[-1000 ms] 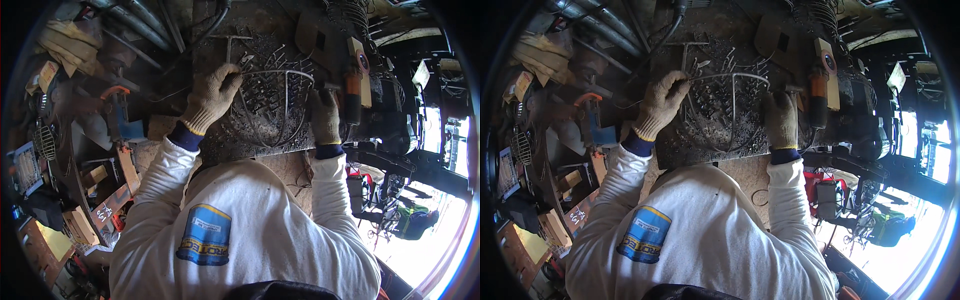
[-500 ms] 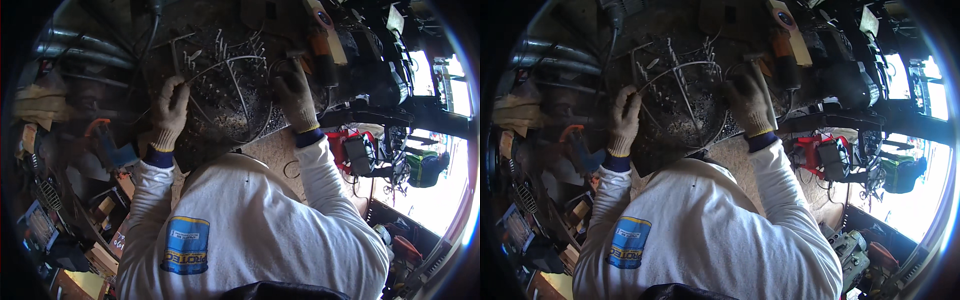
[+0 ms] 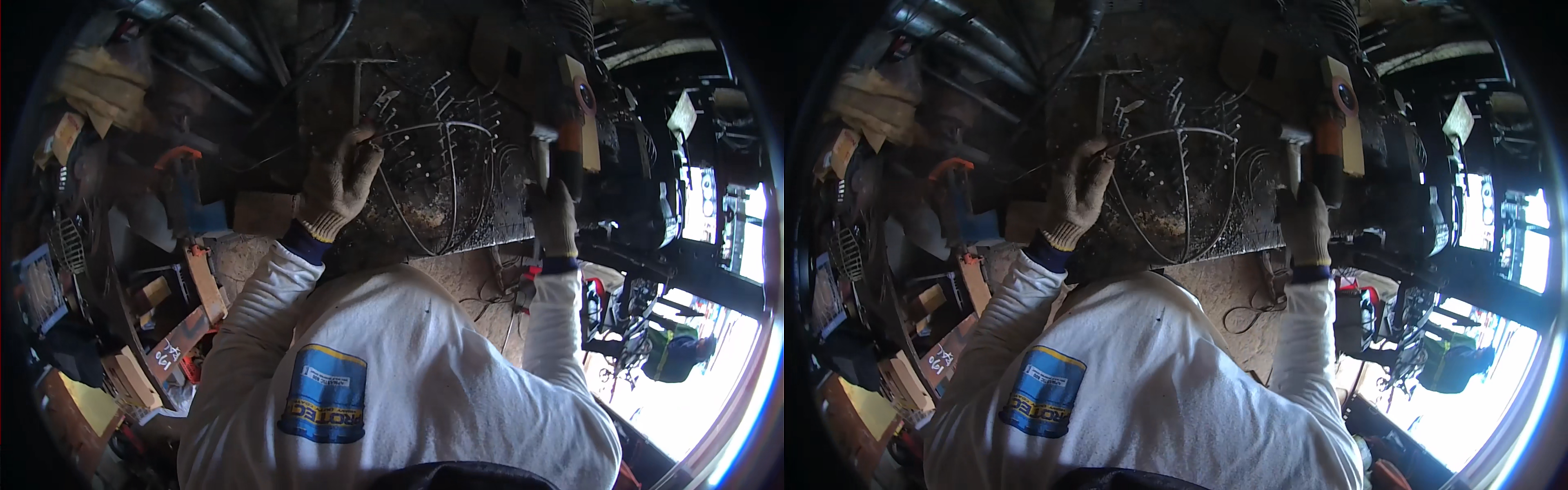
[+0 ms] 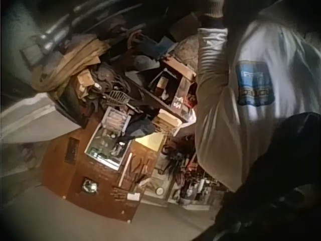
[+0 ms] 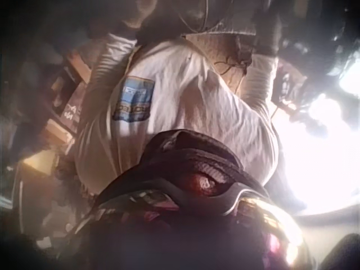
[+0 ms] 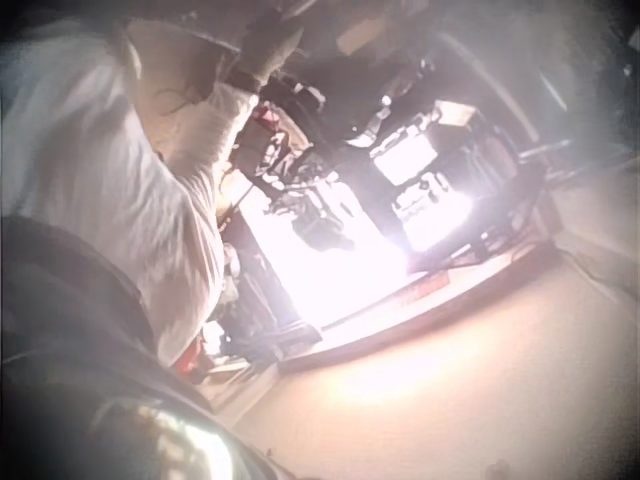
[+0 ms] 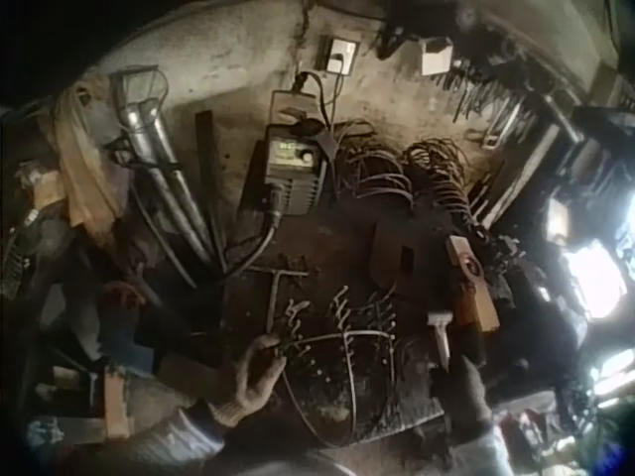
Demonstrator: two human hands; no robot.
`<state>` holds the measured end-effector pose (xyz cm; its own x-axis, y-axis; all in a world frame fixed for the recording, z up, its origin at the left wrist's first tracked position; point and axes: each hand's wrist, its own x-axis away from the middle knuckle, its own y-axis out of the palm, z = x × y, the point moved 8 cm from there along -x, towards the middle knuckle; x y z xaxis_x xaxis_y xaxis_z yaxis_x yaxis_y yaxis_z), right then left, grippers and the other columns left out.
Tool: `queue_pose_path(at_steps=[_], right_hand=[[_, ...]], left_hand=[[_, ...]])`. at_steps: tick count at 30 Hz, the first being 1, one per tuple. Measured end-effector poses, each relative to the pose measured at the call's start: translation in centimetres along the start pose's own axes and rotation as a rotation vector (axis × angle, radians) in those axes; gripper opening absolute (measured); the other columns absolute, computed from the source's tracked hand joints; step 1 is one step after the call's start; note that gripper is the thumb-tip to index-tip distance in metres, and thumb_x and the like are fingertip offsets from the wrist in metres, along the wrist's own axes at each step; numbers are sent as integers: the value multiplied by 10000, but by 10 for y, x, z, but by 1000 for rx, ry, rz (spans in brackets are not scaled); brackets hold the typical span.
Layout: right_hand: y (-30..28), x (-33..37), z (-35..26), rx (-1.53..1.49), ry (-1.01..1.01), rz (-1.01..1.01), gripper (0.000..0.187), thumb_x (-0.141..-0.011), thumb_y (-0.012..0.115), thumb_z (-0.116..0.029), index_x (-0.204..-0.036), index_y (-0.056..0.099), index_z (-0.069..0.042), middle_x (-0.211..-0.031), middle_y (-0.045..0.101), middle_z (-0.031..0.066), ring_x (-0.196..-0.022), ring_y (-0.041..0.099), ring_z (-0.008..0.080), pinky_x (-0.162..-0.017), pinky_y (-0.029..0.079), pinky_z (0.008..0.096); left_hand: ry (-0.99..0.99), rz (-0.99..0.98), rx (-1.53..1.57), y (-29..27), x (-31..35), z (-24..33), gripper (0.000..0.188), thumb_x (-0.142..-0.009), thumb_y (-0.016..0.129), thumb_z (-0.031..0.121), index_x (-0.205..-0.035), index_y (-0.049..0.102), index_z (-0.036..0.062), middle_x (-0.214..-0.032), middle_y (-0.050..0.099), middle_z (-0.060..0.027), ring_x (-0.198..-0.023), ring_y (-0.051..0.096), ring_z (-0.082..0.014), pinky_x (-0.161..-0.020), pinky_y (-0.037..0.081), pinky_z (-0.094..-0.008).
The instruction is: The person fits curved metal ribs into a circular metal frame on a workbench, using a hammer to tap the parts into place and pliers to adjust them.
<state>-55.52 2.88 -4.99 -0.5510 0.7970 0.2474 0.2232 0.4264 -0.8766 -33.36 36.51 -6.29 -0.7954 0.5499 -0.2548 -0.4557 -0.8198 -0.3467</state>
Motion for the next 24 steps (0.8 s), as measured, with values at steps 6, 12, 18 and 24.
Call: queue_pose_path(at_steps=[6, 12, 18, 24], right_hand=[[-69, 16, -95, 34, -688, 384, 290, -894, 768, -205, -1113, 689, -33, -870, 696, 137, -838, 715, 339, -744, 559, 405], [-75, -23, -156, 217, -1134, 238, 280, -816, 797, -227, -1051, 724, -94, -941, 724, 120, -894, 715, 335, -767, 569, 410], [-64, -35, -210, 377, -1264, 118, 364, -699, 889, -303, -976, 756, -107, -928, 728, 109, -812, 718, 336, -715, 586, 424], [-45, -59, -236, 384, -1541, 103, 298, -743, 854, -302, -954, 759, -114, -847, 705, 100, -766, 713, 310, -652, 585, 397]], left_hand=[[565, 83, -526, 5, 6, 29, 282, -970, 641, -8, -1252, 651, -14, -1161, 688, -174, -1008, 697, -241, -878, 570, -334], [276, 76, -207, -1, -7, 17, 265, -910, 741, 69, -1170, 691, 85, -1189, 701, -120, -938, 717, -295, -761, 598, -373], [461, 169, -386, 2, 5, 19, 295, -929, 745, 87, -1216, 680, 67, -1217, 699, -113, -1015, 701, -280, -794, 596, -370], [566, 221, -603, 6, 11, 21, 337, -961, 723, 99, -1289, 650, 100, -1221, 656, -113, -970, 666, -255, -759, 566, -355]])
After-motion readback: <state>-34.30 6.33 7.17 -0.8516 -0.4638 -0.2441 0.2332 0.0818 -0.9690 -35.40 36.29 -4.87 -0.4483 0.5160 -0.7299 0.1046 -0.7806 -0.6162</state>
